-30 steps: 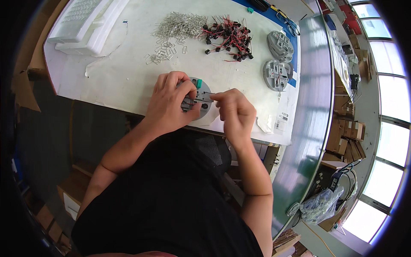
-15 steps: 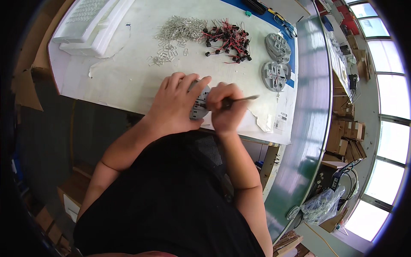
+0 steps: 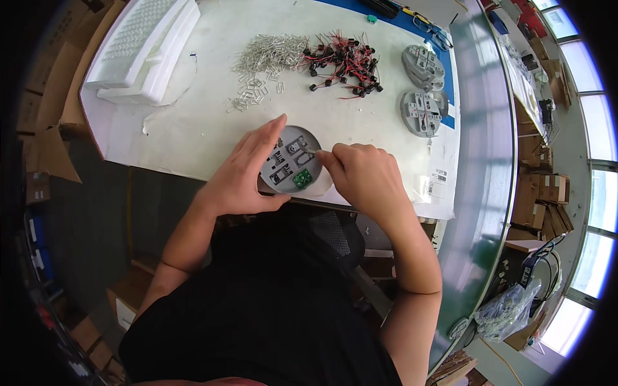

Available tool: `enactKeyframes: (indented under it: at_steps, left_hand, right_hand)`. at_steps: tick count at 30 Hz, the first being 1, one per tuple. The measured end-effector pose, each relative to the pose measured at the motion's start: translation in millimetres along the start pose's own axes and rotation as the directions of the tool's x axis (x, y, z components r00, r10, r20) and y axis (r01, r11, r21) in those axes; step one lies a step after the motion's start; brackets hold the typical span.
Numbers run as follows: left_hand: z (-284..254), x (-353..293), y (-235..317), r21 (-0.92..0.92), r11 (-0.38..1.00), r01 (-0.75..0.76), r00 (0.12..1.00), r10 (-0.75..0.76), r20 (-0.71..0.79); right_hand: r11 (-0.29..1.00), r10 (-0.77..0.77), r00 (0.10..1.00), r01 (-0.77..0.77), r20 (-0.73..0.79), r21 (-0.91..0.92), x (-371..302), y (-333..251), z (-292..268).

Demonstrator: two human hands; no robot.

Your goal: Assembling small electronic components onto a circular base using tweezers.

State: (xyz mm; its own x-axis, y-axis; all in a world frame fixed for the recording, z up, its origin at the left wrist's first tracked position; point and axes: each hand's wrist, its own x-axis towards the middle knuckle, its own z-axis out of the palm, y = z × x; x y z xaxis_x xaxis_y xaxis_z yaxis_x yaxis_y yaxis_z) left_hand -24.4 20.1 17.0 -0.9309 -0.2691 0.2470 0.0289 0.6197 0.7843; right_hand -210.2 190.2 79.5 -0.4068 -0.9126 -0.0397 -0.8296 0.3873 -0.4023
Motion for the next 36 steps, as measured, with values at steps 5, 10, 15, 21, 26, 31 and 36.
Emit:
enactKeyframes:
  at_steps: [5, 10, 15, 21, 26, 31, 36]
  left_hand:
    - [-18.8, -2.8, -4.6, -0.021, 1.000, -0.018, 0.993, 0.021, 0.116]
    - [-13.5, 7.6, -7.4, -0.151, 0.974, 0.167, 0.985, -0.160, 0.060]
    - [7.5, 8.9, -5.5, -0.097, 0.973, 0.208, 0.975, -0.214, -0.059]
    - [11.3, 9.4, -9.3, 0.081, 0.995, 0.064, 0.980, -0.048, -0.191]
    - [11.8, 9.6, -10.1, 0.060, 0.995, 0.077, 0.982, -0.065, -0.179]
    - [11.4, 9.5, -10.7, 0.071, 0.995, 0.074, 0.982, -0.061, -0.176]
    - [12.1, 10.2, -12.3, 0.068, 0.996, 0.052, 0.981, -0.038, -0.190]
  right_hand:
    - [1.000, 0.014, 0.998, -0.014, 0.067, -0.004, 2.8, -13.5, 10.3]
    - [0.998, -0.011, 1.000, 0.012, 0.024, -0.060, 4.6, -17.6, 20.4]
    - [0.989, 0.027, 1.000, -0.029, -0.016, -0.144, 6.0, -23.9, 25.2]
    - [0.986, 0.004, 1.000, -0.009, -0.028, -0.166, 9.5, -23.7, 27.8]
    - [0.987, -0.010, 1.000, 0.007, -0.017, -0.161, 9.8, -22.1, 28.1]
    - [0.988, -0.024, 1.000, 0.021, -0.019, -0.153, 9.5, -21.1, 28.8]
    - [0.987, -0.016, 1.000, 0.014, -0.016, -0.159, 10.4, -22.6, 32.4]
